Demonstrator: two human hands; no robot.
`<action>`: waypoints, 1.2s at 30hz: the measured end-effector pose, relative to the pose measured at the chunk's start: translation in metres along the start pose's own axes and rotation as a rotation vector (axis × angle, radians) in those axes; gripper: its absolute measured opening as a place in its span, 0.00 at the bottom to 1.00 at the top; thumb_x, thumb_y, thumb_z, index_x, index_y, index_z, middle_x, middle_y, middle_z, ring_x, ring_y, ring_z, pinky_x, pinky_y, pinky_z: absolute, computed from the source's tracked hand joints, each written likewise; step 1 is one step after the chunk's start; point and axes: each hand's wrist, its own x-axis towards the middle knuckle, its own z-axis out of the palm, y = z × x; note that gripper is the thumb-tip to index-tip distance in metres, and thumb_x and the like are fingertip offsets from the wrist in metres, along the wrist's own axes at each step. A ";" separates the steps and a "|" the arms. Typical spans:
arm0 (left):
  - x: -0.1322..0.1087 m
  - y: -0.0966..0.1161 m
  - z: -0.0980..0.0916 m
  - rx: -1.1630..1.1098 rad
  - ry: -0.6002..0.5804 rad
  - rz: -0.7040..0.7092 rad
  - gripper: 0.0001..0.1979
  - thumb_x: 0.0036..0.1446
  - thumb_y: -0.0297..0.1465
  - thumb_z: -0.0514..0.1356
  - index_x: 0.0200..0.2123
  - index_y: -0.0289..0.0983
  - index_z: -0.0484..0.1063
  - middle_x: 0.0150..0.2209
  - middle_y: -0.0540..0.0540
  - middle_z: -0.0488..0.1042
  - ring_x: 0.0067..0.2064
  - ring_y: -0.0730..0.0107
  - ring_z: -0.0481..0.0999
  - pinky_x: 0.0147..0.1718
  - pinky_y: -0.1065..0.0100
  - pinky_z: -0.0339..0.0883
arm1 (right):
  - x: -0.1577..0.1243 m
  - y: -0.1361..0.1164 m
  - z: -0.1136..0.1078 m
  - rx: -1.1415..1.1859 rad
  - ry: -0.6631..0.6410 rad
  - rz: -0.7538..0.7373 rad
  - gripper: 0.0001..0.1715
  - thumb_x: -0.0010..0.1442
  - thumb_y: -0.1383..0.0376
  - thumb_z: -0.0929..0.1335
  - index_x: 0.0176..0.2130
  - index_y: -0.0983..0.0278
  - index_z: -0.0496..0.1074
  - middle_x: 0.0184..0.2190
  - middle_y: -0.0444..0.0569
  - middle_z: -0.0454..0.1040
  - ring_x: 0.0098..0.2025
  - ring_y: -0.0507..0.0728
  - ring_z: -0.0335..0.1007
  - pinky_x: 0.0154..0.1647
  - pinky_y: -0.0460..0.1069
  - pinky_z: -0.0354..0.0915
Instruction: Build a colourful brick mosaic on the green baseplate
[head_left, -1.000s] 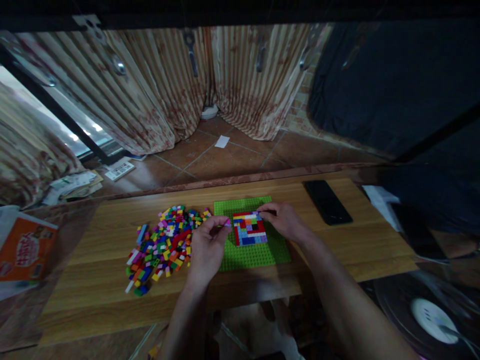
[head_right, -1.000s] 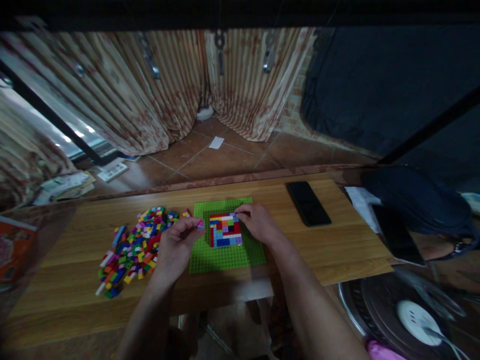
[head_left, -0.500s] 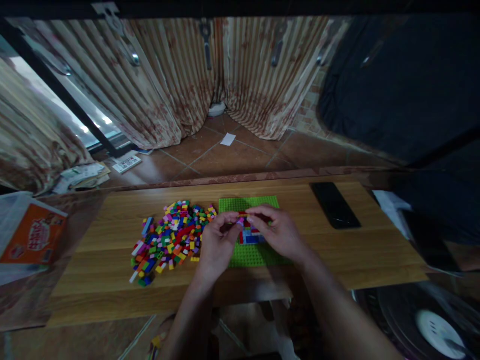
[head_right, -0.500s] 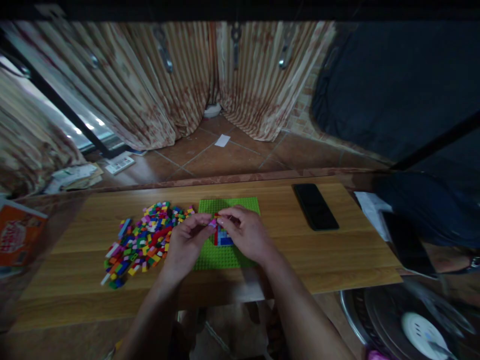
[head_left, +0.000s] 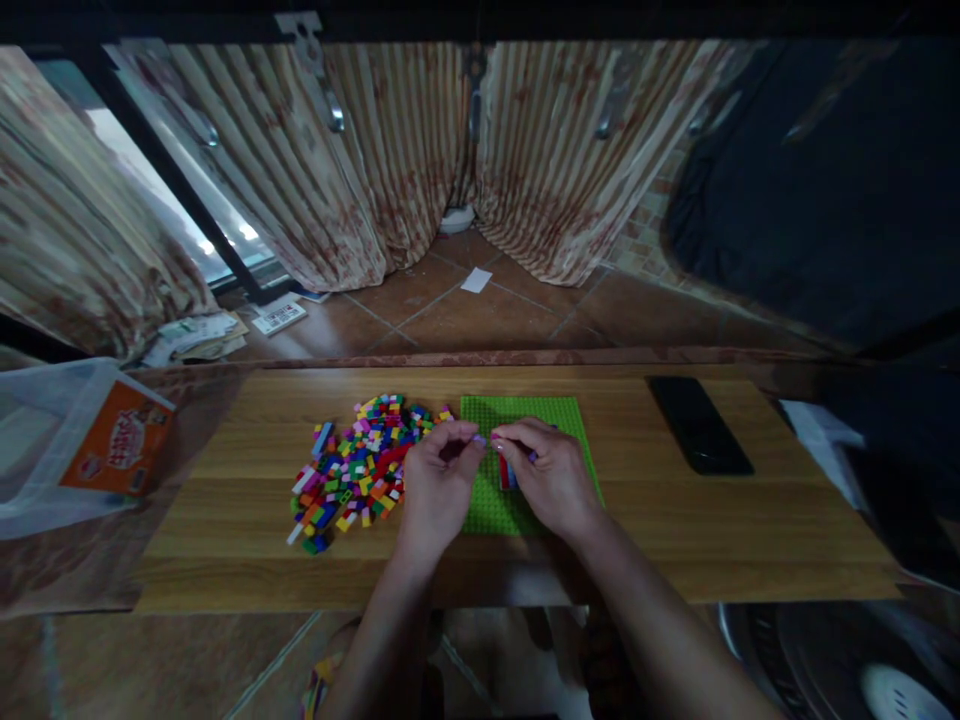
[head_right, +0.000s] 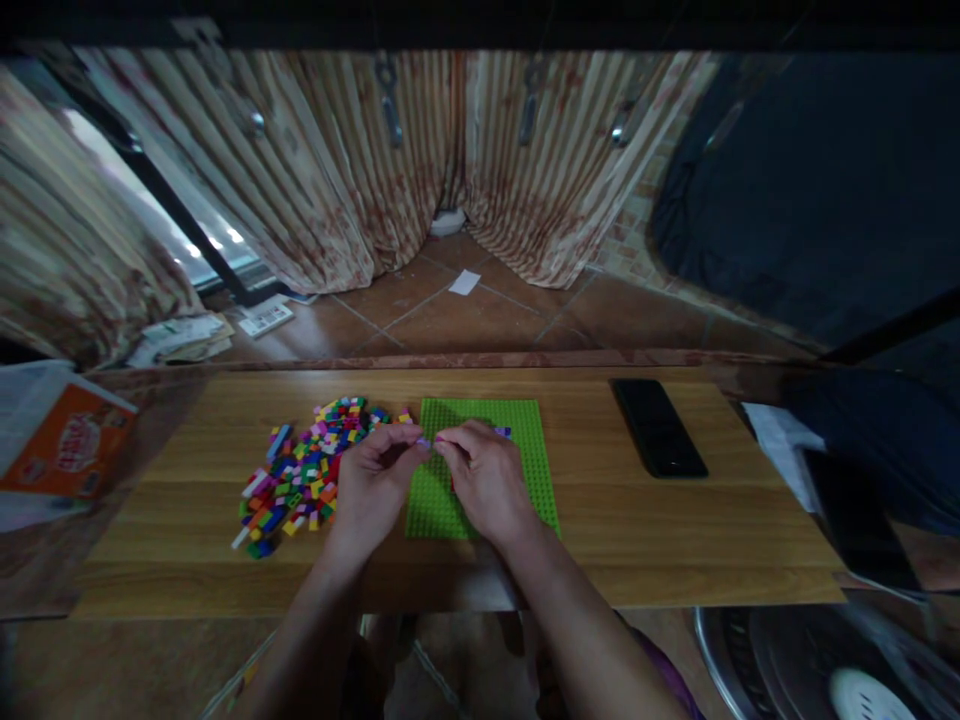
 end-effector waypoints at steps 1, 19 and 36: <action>0.003 0.000 -0.006 -0.005 0.045 0.006 0.08 0.46 0.30 0.65 0.33 0.34 0.76 0.31 0.48 0.77 0.33 0.70 0.75 0.36 0.69 0.69 | -0.001 0.000 0.003 -0.033 -0.022 -0.008 0.10 0.64 0.65 0.65 0.36 0.60 0.76 0.33 0.48 0.76 0.36 0.55 0.73 0.40 0.49 0.65; 0.013 0.006 -0.044 0.059 0.047 -0.011 0.10 0.45 0.30 0.65 0.34 0.35 0.78 0.33 0.47 0.79 0.35 0.68 0.76 0.38 0.67 0.69 | -0.002 -0.010 0.044 -0.014 -0.097 -0.024 0.10 0.63 0.69 0.64 0.41 0.61 0.74 0.38 0.49 0.78 0.40 0.55 0.74 0.43 0.49 0.66; 0.002 0.000 -0.009 0.258 -0.158 0.073 0.06 0.52 0.30 0.60 0.34 0.37 0.76 0.33 0.48 0.78 0.33 0.69 0.76 0.33 0.70 0.68 | 0.000 0.037 -0.044 0.065 0.042 0.187 0.07 0.58 0.62 0.68 0.34 0.59 0.77 0.34 0.45 0.79 0.38 0.56 0.75 0.42 0.51 0.67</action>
